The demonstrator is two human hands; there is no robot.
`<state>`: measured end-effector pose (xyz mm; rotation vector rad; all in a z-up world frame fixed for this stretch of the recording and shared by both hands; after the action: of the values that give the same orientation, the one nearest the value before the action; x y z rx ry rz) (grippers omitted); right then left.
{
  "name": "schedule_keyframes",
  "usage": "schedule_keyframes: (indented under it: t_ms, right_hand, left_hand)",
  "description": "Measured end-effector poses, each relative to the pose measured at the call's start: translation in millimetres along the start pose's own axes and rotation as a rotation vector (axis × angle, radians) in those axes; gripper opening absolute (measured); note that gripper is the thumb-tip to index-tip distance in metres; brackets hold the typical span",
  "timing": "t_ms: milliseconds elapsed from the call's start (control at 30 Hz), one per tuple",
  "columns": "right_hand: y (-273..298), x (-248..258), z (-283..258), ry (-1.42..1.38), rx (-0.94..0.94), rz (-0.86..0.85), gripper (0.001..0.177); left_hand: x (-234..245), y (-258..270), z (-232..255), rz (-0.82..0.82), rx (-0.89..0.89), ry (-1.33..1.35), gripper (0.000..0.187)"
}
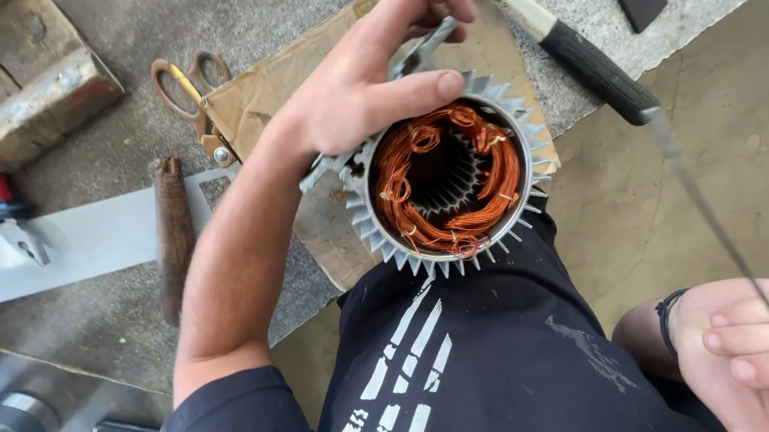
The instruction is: The person uses a thin metal rod to adjust and push copper windings inside a stator. They then use a small rectangular block to press and compact the windings within the stator slots.
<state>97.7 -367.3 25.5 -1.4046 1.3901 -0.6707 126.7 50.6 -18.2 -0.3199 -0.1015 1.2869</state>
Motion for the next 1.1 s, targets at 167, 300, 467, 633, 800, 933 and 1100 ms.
schedule_keyframes:
  t_ms: [167, 300, 467, 633, 800, 933, 1100]
  right_hand:
    - [1.5, -5.7, 17.8, 0.055, -0.146, -0.238, 0.057]
    - [-11.1, -58.3, 48.1, 0.197, -0.417, -0.49, 0.072]
    - [-13.1, -93.0, 69.8, 0.194, -0.517, -0.66, 0.069]
    - [-25.7, -139.4, 62.9, 0.286, -0.429, -0.773, 0.042]
    - [-28.4, -172.5, 53.2, 0.546, -0.544, -1.181, 0.052]
    - [-14.2, -150.7, 42.4, 0.52, -0.479, -1.176, 0.042]
    - [-7.3, -155.0, 42.7, 0.63, -0.599, -1.039, 0.028]
  left_hand:
    - [16.4, 39.5, -3.2, 0.399, 0.03, -0.017, 0.048]
    - [9.5, 62.0, 3.9, 0.613, -0.031, -0.085, 0.046]
    - [9.5, 79.2, 0.5, 0.735, 0.011, -0.067, 0.051]
    - [12.3, 79.0, 0.0, 0.686, 0.105, -0.111, 0.049]
    - [14.5, 79.8, -3.1, 0.661, 0.14, -0.16, 0.047]
    - [14.6, 79.7, -3.7, 0.657, 0.125, -0.127, 0.048]
    - [14.6, 78.4, -0.6, 0.651, 0.133, -0.13, 0.048]
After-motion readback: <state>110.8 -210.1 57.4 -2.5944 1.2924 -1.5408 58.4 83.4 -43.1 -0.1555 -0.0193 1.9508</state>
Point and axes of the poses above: each hand's wrist, its own y-axis away from the middle knuckle, its own x-axis out of the back of the hand, z = x × y, the point moved 9 cm from there along -y, towards the middle knuckle, and after that the axes turned 8 degrees about y, right-handed, at the moved point
